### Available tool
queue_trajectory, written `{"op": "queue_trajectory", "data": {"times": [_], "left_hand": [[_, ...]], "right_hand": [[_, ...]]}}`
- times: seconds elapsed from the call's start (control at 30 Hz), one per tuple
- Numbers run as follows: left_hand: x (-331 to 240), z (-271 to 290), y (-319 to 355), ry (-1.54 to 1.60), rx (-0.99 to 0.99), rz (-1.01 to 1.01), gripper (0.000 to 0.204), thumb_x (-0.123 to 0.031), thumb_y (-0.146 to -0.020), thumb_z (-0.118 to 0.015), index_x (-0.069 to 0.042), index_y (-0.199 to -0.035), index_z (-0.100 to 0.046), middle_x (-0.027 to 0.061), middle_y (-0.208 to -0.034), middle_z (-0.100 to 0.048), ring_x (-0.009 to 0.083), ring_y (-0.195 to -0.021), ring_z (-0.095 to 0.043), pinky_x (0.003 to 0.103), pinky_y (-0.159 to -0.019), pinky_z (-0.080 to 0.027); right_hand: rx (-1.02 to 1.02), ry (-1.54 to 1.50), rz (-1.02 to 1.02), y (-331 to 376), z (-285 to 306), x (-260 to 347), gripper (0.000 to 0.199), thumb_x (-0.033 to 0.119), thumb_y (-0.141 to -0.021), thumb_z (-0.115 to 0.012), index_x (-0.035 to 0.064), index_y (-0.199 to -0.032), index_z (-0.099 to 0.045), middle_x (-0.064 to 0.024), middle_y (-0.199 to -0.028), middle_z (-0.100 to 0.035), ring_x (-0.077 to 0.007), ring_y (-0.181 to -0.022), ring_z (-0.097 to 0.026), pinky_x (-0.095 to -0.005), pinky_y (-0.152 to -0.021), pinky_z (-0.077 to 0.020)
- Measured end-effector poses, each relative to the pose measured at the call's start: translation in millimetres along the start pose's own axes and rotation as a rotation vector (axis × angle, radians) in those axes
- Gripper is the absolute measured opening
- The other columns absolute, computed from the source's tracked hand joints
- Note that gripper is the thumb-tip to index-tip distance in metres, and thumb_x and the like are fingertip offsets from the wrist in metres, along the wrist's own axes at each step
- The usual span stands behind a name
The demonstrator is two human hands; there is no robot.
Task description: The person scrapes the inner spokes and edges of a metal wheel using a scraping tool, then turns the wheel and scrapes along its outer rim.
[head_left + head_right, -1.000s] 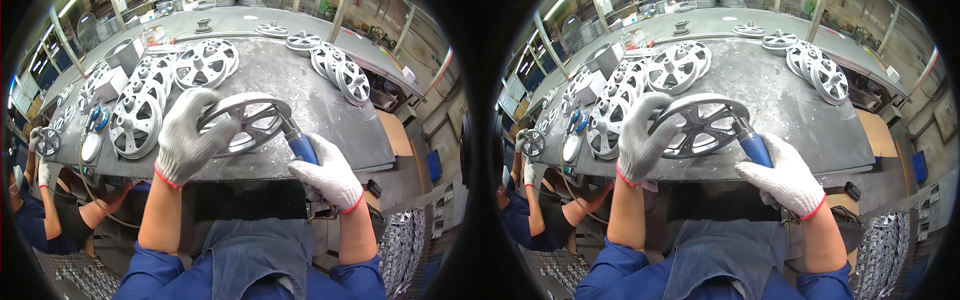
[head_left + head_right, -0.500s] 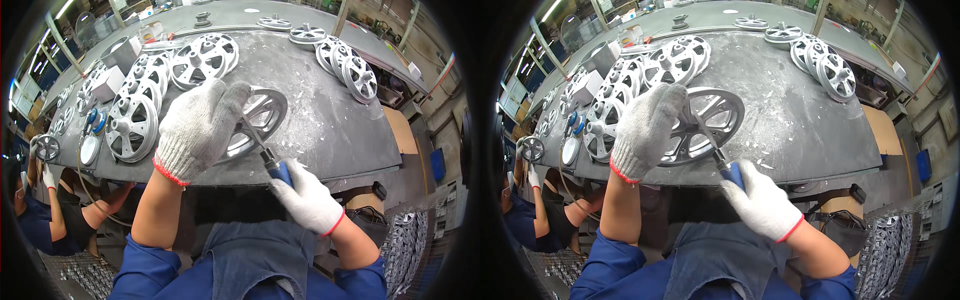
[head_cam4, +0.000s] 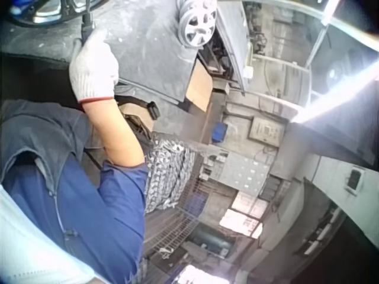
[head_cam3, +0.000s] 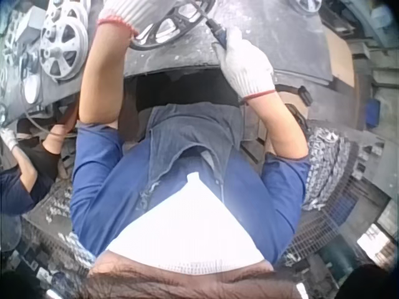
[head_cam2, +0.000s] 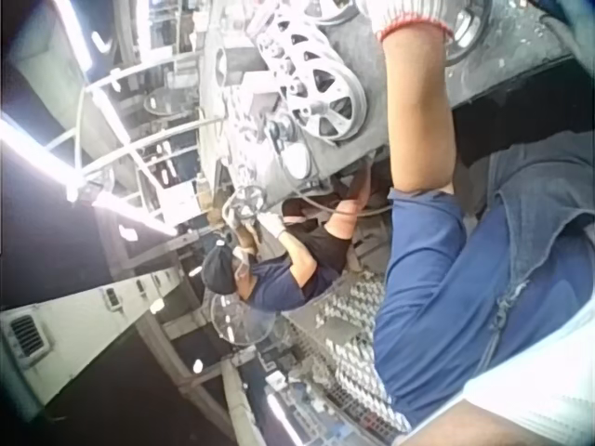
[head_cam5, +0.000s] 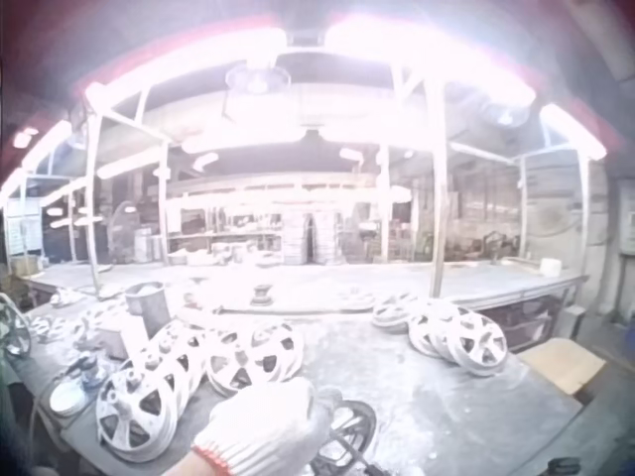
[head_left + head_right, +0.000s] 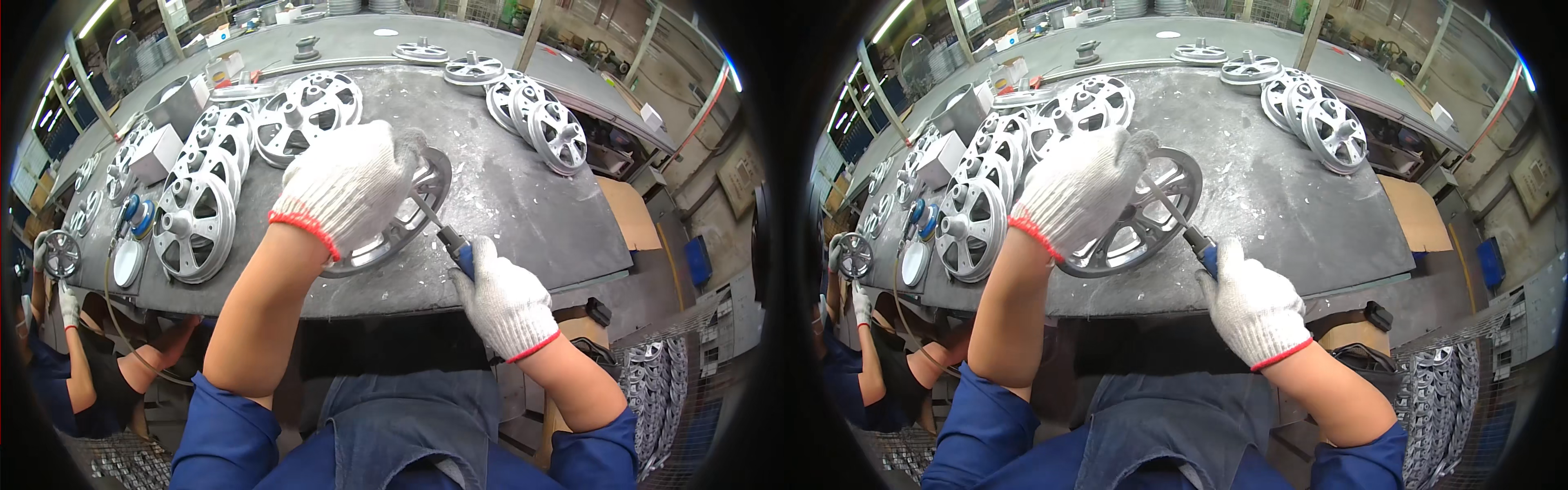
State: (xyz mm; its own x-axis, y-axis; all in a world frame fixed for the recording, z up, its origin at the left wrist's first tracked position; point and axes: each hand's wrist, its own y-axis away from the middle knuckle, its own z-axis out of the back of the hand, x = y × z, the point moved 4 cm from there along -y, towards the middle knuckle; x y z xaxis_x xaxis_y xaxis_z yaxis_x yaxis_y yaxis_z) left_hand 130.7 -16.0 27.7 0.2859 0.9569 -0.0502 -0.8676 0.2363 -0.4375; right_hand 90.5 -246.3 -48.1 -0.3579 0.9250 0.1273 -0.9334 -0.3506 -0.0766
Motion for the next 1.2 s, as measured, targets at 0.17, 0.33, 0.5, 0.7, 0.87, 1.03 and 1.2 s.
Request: {"op": "queue_trajectory", "data": {"times": [0.17, 0.33, 0.5, 0.7, 0.87, 1.03, 1.2], "left_hand": [[-13.6, 2.1, -15.2, -0.139, 0.076, -0.021, 0.025, -0.018, -0.106, -0.059, -0.002, -0.116, -0.076, 0.0234, -0.104, -0.078, 0.0426, -0.096, -0.079, 0.052, -0.081, -0.065], [-15.8, 4.4, -20.9, 0.04, 0.198, 0.268, 0.03, -0.022, -0.11, -0.054, -0.006, -0.118, -0.078, 0.0242, -0.103, -0.075, 0.0421, -0.095, -0.079, 0.053, -0.082, -0.064], [-13.8, -16.4, -14.5, 0.01, 0.064, 0.049, 0.028, -0.024, -0.106, -0.062, -0.005, -0.115, -0.081, 0.0227, -0.1, -0.074, 0.0405, -0.097, -0.077, 0.051, -0.083, -0.062], [20.5, -34.7, 64.6, 0.635, -0.514, 0.154, 0.037, -0.036, -0.108, -0.069, -0.002, -0.123, -0.073, 0.0202, -0.118, -0.072, 0.037, -0.103, -0.071, 0.045, -0.087, -0.06], [-35.5, 32.4, -4.3, 0.154, -0.577, -0.263, 0.058, -0.056, -0.102, -0.073, -0.002, -0.124, -0.075, 0.0215, -0.134, -0.07, 0.0421, -0.124, -0.068, 0.054, -0.111, -0.052], [-19.2, -0.3, -62.9, 0.277, 0.387, -0.029, 0.055, -0.046, -0.101, -0.072, 0.001, -0.131, -0.077, 0.0203, -0.121, -0.078, 0.0325, -0.122, -0.073, 0.047, -0.106, -0.056], [-6.5, -16.7, -71.4, 0.514, 0.393, -0.187, 0.049, -0.038, -0.101, -0.07, 0.003, -0.126, -0.079, 0.0184, -0.108, -0.081, 0.0265, -0.101, -0.077, 0.039, -0.092, -0.061]], "right_hand": [[-0.129, -0.441, 0.298, -2.1, -25.0, -5.5, 0.04, 0.044, -0.111, -0.065, 0.0071, -0.126, -0.057, -0.0184, -0.078, -0.07, -0.0294, -0.064, -0.076, -0.0454, -0.05, -0.0552], [0.808, -1.582, -0.21, 4.3, -38.5, 6.0, 0.054, 0.058, -0.116, -0.052, 0.0096, -0.14, -0.056, -0.0056, -0.073, -0.054, -0.0134, -0.043, -0.045, -0.0293, -0.038, -0.0385], [0.823, -2.295, -0.192, -0.6, -31.1, -6.5, 0.067, 0.068, -0.115, -0.045, 0.0085, -0.146, -0.052, -0.0038, -0.072, -0.051, -0.0103, -0.039, -0.041, -0.0285, -0.031, -0.0329], [0.447, -1.309, -0.106, -16.2, 50.0, 7.8, 0.054, 0.03, -0.102, -0.076, -0.0007, -0.142, -0.058, -0.0002, -0.075, -0.058, -0.0083, -0.046, -0.054, -0.0268, -0.039, -0.0417], [0.363, -1.086, 0.029, -15.1, 57.3, 20.0, 0.051, 0.024, -0.096, -0.081, -0.0025, -0.136, -0.065, -0.0023, -0.083, -0.064, -0.0072, -0.053, -0.055, -0.0268, -0.048, -0.0432], [0.027, -0.452, 0.127, -18.6, 40.1, 24.8, 0.043, 0.041, -0.108, -0.067, 0.0033, -0.128, -0.058, -0.0324, -0.101, -0.075, -0.0528, -0.098, -0.073, -0.0619, -0.086, -0.0567], [-0.006, -0.456, 0.143, 2.8, -14.5, 29.0, 0.05, 0.041, -0.11, -0.066, 0.0017, -0.137, -0.053, -0.027, -0.095, -0.075, -0.0475, -0.08, -0.076, -0.0567, -0.075, -0.0597]]}}
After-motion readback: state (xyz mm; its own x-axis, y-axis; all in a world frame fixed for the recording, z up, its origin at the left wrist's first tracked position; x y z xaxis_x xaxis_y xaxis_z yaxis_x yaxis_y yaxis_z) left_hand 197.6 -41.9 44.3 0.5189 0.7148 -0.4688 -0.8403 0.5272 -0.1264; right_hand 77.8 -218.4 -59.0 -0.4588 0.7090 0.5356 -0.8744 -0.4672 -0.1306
